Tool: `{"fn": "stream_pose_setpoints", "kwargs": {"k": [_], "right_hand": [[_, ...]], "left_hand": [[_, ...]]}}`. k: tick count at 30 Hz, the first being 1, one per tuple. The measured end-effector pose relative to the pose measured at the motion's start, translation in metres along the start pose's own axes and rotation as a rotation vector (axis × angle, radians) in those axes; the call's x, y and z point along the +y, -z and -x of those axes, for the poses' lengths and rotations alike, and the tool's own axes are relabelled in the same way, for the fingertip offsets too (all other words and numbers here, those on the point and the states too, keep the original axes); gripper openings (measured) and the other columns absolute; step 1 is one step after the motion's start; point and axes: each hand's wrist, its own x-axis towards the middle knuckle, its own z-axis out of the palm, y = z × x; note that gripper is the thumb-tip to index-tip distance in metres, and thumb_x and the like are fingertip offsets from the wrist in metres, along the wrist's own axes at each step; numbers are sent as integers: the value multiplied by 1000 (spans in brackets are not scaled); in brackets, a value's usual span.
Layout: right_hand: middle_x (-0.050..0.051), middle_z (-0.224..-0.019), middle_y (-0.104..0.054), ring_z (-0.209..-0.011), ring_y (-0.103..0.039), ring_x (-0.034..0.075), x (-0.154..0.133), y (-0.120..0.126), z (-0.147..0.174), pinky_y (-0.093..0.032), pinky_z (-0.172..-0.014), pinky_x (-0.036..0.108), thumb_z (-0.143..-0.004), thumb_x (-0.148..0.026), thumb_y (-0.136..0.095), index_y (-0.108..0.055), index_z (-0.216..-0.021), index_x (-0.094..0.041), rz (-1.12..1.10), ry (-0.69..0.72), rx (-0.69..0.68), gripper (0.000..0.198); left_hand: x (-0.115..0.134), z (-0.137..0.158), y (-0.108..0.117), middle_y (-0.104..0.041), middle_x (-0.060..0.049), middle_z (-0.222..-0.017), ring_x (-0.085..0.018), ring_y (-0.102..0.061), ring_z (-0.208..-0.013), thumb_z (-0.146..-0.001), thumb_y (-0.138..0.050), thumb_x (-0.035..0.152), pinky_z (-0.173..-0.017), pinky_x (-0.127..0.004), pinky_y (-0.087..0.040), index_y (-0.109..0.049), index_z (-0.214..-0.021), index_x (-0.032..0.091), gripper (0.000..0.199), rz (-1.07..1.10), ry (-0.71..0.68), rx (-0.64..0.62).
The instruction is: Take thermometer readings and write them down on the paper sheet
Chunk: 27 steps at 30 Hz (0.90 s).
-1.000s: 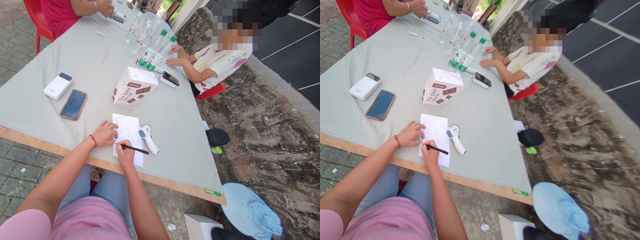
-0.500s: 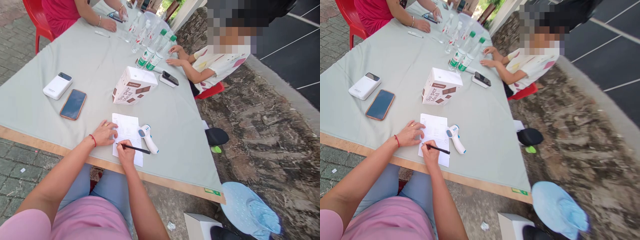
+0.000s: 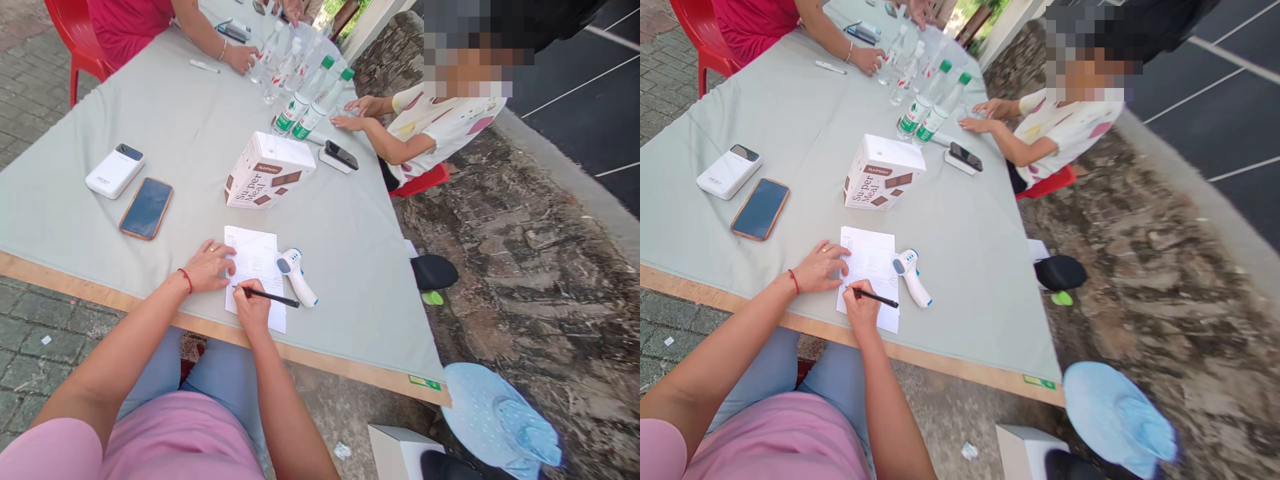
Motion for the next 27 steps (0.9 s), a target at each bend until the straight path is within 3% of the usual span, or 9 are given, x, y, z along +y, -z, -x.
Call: {"fn": "stream_pose_setpoints", "kwargs": {"k": [27], "right_hand": [[-5, -57, -47, -57, -42, 14, -2, -1, 1, -37, -57, 27, -68, -27, -48, -48, -63, -23, 35, 5, 16, 7]], "left_hand": [[1, 0, 1, -55, -8, -133, -28, -46, -127, -79, -65, 24, -116, -53, -18, -69, -90, 22, 12, 7, 7, -5]]}}
